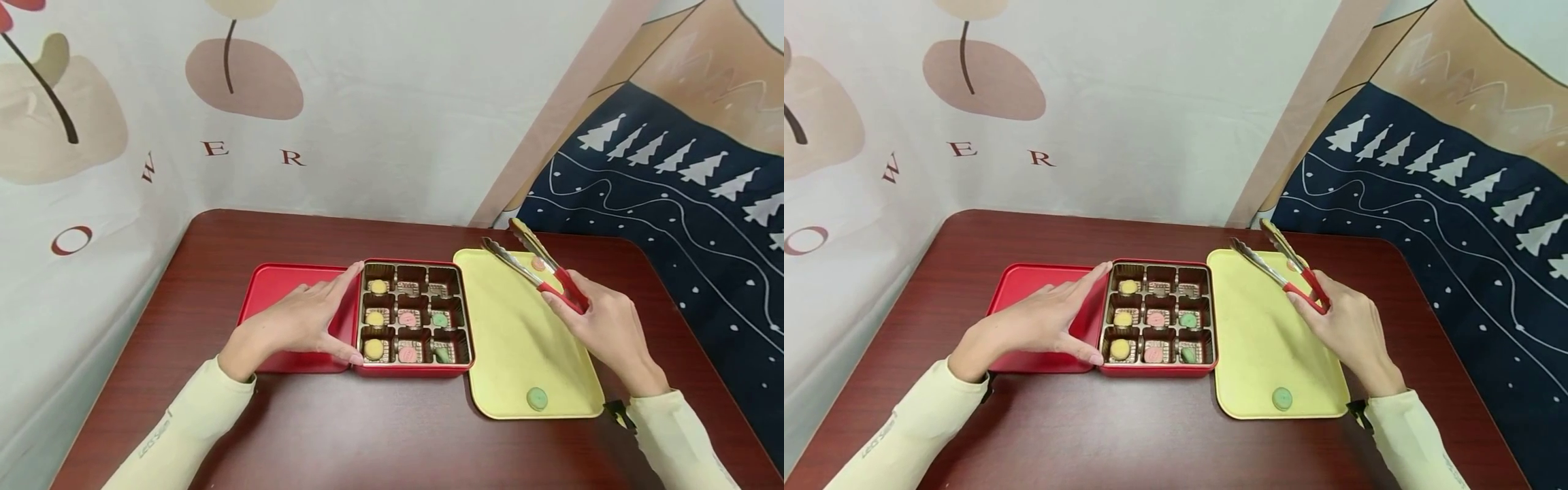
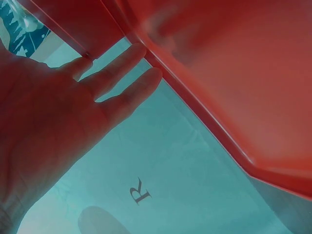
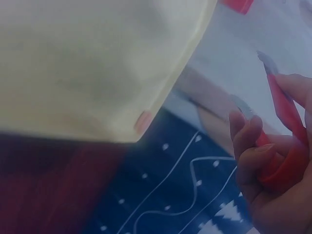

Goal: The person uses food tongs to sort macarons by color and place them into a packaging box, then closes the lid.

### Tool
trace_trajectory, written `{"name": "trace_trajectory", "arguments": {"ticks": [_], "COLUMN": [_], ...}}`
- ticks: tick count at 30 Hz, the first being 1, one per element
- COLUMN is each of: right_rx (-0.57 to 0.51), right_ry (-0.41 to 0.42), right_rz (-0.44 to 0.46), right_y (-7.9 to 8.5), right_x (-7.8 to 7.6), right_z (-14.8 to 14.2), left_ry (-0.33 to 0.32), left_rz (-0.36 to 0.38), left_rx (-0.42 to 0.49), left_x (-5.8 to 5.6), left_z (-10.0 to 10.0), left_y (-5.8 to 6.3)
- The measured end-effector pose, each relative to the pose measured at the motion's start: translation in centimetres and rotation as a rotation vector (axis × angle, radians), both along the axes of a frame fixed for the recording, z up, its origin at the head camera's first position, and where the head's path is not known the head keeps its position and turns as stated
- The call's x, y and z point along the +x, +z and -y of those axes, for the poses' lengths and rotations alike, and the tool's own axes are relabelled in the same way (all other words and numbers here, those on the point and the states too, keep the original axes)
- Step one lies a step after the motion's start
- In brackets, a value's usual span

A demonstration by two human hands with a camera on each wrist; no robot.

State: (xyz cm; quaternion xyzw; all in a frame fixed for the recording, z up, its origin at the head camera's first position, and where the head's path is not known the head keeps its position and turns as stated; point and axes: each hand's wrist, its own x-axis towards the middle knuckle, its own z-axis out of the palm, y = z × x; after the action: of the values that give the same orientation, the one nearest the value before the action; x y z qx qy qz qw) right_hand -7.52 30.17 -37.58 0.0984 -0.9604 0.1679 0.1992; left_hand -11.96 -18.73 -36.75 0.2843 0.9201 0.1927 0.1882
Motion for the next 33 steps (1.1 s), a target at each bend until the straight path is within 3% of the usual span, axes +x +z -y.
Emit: {"name": "trace_trajectory", "arguments": {"ticks": [7,17,33], "right_rx": [-0.016,-0.009,0.002], "right_ry": [-0.082,-0.135,-0.147], "right_rz": [0.081,0.110,0.147], "right_y": [-0.7,-1.7,-2.9], "right_x": [0.4,1.2,1.5], "right_z": [-2.1,-3.9,-5.4], "left_ry": [-0.002,-0.013,-0.003], "left_rz": [-0.010,-0.016,0.001], "left_rx": [0.002,0.024,0.030], "left_x": [0.0,0.3,0.0], "left_z": [0.1,0.0,-0.1], "left_y": [-0.1,-0.1,-0.2]}}
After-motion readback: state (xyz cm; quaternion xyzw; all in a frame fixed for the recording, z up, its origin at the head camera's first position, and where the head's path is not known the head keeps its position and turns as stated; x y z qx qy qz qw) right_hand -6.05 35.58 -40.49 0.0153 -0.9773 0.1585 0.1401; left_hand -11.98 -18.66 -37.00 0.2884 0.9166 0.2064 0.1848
